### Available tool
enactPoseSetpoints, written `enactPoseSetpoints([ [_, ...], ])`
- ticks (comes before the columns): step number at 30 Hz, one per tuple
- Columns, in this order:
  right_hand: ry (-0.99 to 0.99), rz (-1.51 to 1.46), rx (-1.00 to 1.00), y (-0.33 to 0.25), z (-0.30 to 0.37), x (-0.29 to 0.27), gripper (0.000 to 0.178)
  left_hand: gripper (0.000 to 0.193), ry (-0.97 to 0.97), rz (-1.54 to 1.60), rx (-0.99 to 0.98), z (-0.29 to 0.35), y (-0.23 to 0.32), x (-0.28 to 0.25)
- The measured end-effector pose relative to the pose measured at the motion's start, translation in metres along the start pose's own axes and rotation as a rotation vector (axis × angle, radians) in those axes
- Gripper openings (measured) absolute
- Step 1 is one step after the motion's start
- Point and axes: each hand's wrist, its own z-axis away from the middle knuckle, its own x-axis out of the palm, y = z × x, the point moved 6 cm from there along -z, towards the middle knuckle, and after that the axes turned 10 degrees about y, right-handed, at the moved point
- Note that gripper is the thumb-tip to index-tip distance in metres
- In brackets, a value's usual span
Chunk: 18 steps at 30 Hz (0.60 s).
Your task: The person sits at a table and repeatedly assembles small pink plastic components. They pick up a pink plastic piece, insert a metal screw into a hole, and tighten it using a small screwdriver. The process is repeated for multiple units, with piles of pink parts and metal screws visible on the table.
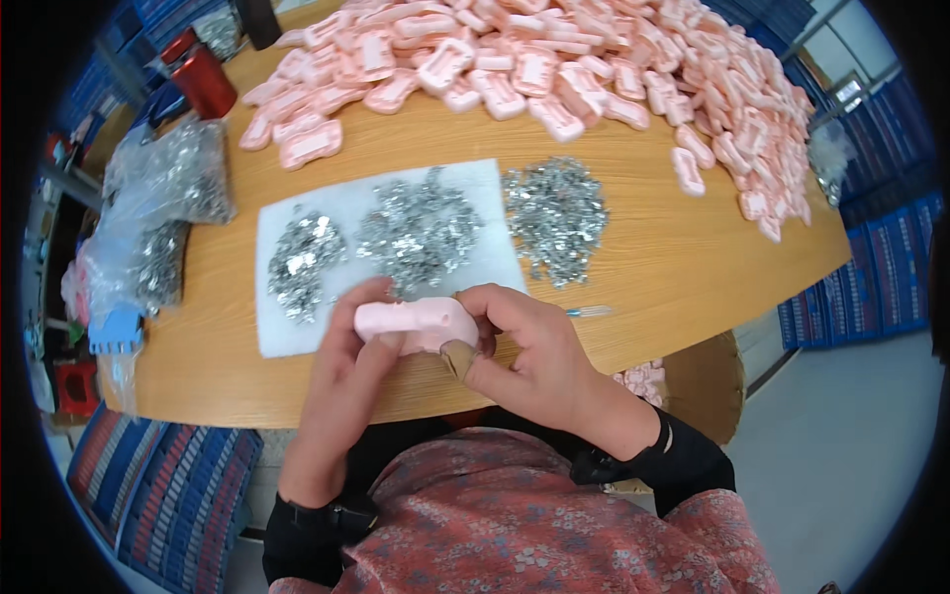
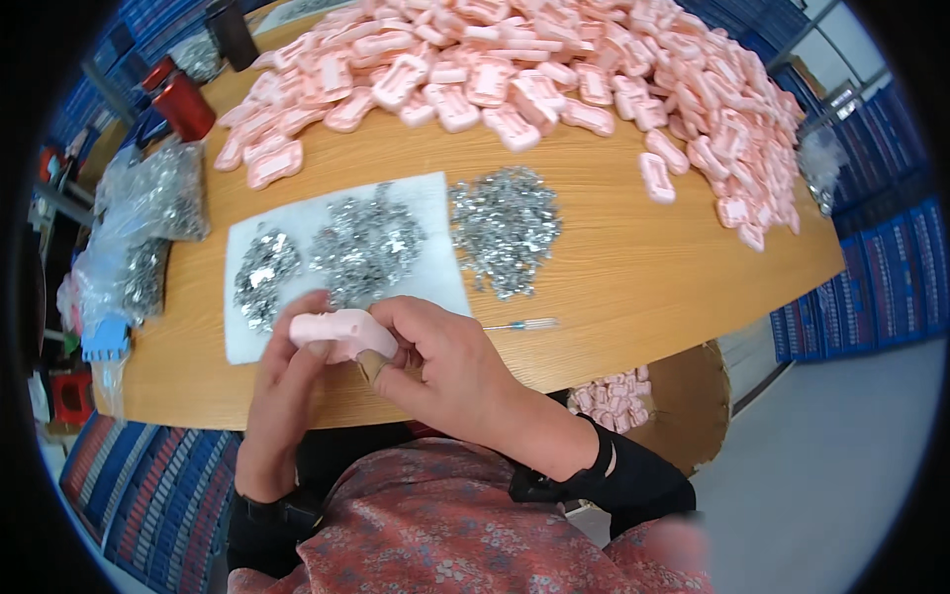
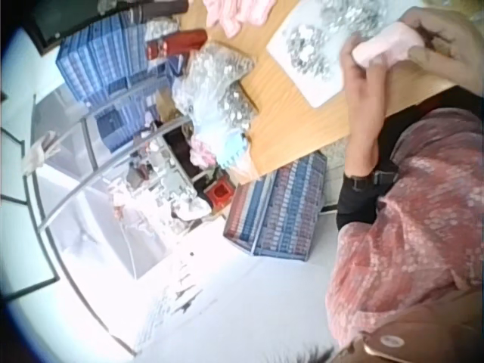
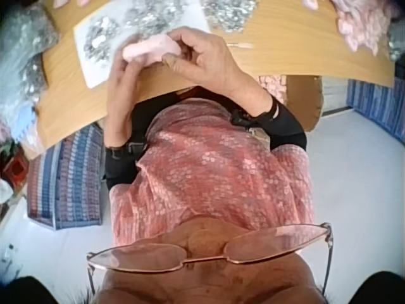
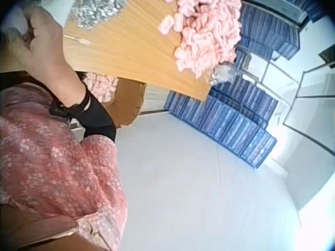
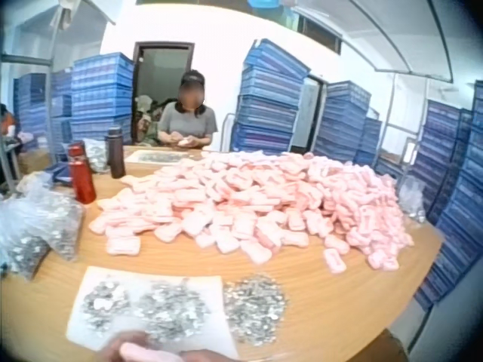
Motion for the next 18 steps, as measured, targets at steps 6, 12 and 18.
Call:
enactPoseSetpoints([
  [6, -0.165, 0.042, -0.066, 0.016, 0.019, -0.001, 0.030, 0.064, -0.440, -0.324, 0.125, 0.000, 0.043, 0.043],
  [12, 0.097, 0.036, 0.152, 0.027, 0.025, -0.052, 0.032, 0.057, -0.573, -0.123, -0.378, 0.003, 0.012, 0.043],
  [18, 0.442, 0.525, 0.097, 0.077, 0.033, -0.128, 0.016, 0.049, -0.504, 0.069, -0.354, -0.001, -0.004, 0.043],
])
